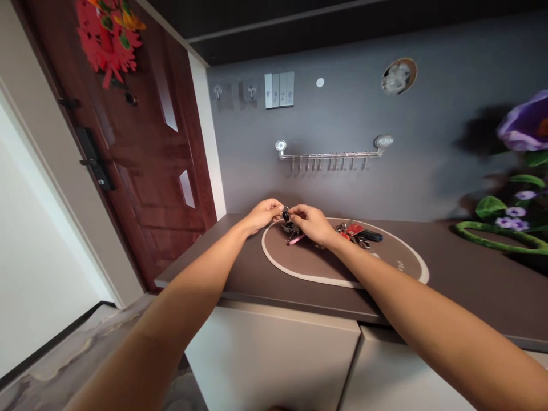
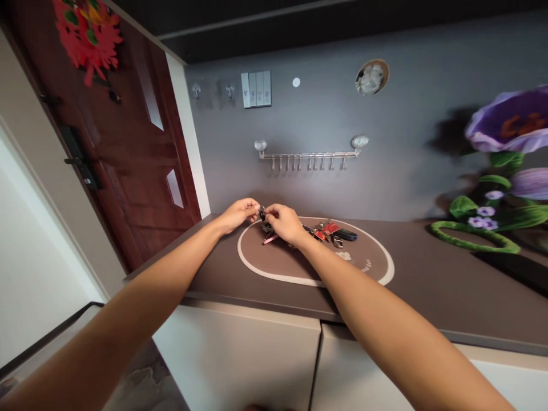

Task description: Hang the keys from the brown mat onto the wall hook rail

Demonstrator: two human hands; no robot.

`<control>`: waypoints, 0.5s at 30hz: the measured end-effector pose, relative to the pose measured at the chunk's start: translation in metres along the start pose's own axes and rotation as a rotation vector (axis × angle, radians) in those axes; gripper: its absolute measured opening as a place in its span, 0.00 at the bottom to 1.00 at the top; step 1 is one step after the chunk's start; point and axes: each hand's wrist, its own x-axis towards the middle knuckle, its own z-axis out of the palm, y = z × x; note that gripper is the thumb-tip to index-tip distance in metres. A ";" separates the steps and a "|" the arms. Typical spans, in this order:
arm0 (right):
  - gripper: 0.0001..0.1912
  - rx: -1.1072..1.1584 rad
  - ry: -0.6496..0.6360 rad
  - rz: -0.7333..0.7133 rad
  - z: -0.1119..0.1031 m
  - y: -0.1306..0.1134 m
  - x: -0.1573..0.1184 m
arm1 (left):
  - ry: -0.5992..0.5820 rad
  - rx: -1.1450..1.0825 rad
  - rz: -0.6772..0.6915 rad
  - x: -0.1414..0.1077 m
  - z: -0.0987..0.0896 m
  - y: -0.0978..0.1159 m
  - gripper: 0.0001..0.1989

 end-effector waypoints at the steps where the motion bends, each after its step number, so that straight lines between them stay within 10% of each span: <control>1: 0.09 0.038 0.003 0.013 0.000 0.000 0.000 | -0.001 -0.017 -0.001 0.000 0.000 0.000 0.08; 15: 0.12 0.241 0.070 0.025 0.003 0.003 0.004 | 0.006 0.013 0.028 -0.002 0.005 0.004 0.09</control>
